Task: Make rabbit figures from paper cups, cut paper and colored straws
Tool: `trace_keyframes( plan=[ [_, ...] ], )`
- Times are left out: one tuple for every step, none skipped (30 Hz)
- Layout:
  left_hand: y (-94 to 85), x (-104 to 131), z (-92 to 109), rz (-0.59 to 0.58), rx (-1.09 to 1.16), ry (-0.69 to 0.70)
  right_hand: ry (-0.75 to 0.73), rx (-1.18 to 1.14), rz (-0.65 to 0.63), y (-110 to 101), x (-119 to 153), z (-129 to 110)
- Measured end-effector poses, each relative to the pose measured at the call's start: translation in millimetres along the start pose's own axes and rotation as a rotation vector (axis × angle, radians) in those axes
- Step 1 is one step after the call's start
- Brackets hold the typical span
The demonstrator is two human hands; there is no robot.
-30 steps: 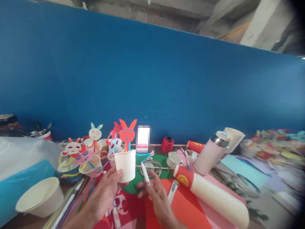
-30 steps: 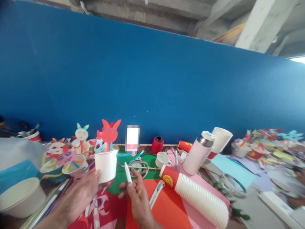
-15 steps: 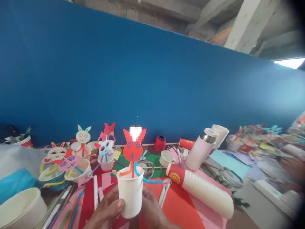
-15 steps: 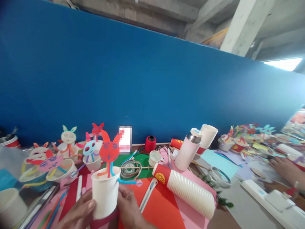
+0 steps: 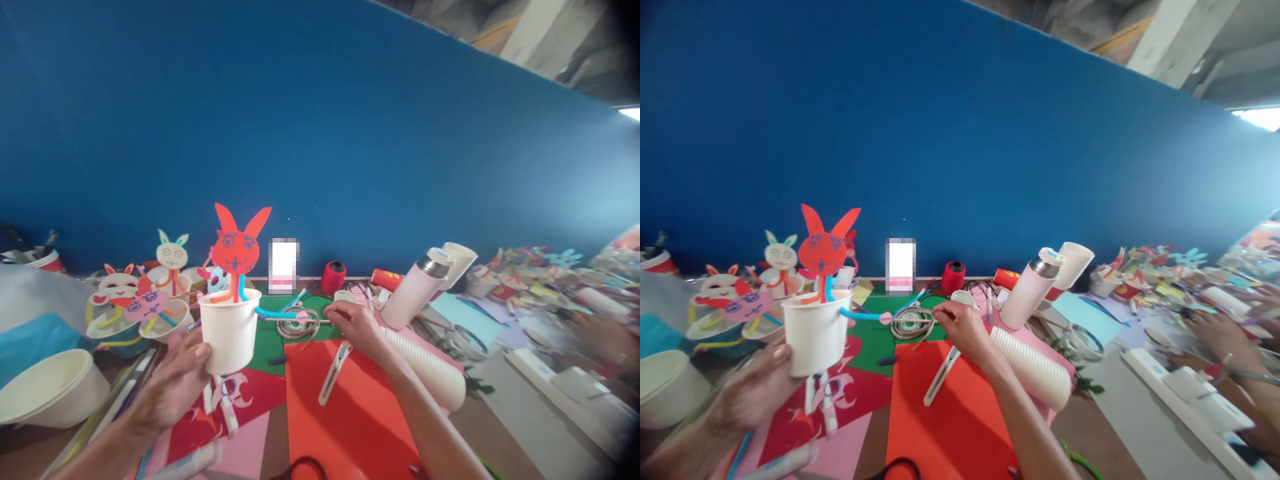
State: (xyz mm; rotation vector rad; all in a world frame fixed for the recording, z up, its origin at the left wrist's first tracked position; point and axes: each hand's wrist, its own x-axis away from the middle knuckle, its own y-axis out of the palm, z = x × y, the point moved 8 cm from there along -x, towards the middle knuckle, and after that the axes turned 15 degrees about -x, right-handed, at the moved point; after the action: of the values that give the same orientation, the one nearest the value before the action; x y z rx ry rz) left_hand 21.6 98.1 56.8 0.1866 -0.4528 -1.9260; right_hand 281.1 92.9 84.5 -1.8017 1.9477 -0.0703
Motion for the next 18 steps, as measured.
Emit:
trace_keyframes(
  plan=[
    [-0.7, -1, 3, -0.014, 0.004, 0.010, -0.012, 0.031, -0.015, 3, 1, 0],
    [-1.3, -1, 6, -0.025, 0.011, 0.025, -0.026, 0.051, -0.041, 11, 4, -1],
    [-1.6, -1, 10, -0.037, 0.023, 0.049, -0.042, 0.063, -0.075, 23, 8, -1],
    [-1.4, -1, 15, -0.052, 0.035, 0.077, -0.059, 0.068, -0.114, 38, 12, -1],
    [-1.5, -1, 18, -0.063, 0.042, 0.095, -0.078, 0.075, -0.152, 54, 17, -1],
    [-1.4, -1, 21, -0.074, 0.044, 0.104, -0.097, 0.088, -0.185, 70, 22, 0],
    [-1.5, -1, 21, -0.082, 0.038, 0.103, -0.121, 0.117, -0.215, 85, 27, 0],
    [-1.6, -2, 21, -0.092, 0.031, 0.100, -0.166, 0.214, -0.247, 99, 32, 1],
    [-1.4, -2, 19, -0.106, 0.022, 0.096, -0.196, 0.307, -0.274, 110, 36, 3],
    [-0.8, -2, 16, -0.125, 0.014, 0.092, -0.217, 0.382, -0.283, 119, 40, 7],
    [0.3, -2, 13, -0.151, 0.010, 0.086, -0.222, 0.431, -0.286, 124, 42, 11],
    [1.9, -1, 9, -0.183, 0.011, 0.079, -0.216, 0.451, -0.281, 127, 44, 15],
    [3.7, -1, 4, -0.216, 0.013, 0.071, -0.206, 0.452, -0.271, 128, 45, 19],
    [5.4, -1, -1, -0.245, 0.012, 0.061, -0.194, 0.440, -0.258, 128, 45, 22],
    [7.0, -1, -5, -0.270, 0.003, 0.051, -0.185, 0.420, -0.247, 126, 44, 24],
    [7.9, 0, -9, -0.283, -0.016, 0.050, -0.178, 0.395, -0.240, 123, 43, 24],
    [8.6, 0, -12, -0.290, -0.039, 0.049, -0.170, 0.365, -0.233, 119, 40, 23],
    [8.9, 0, -14, -0.289, -0.061, 0.051, -0.161, 0.332, -0.223, 113, 37, 21]
  ],
)
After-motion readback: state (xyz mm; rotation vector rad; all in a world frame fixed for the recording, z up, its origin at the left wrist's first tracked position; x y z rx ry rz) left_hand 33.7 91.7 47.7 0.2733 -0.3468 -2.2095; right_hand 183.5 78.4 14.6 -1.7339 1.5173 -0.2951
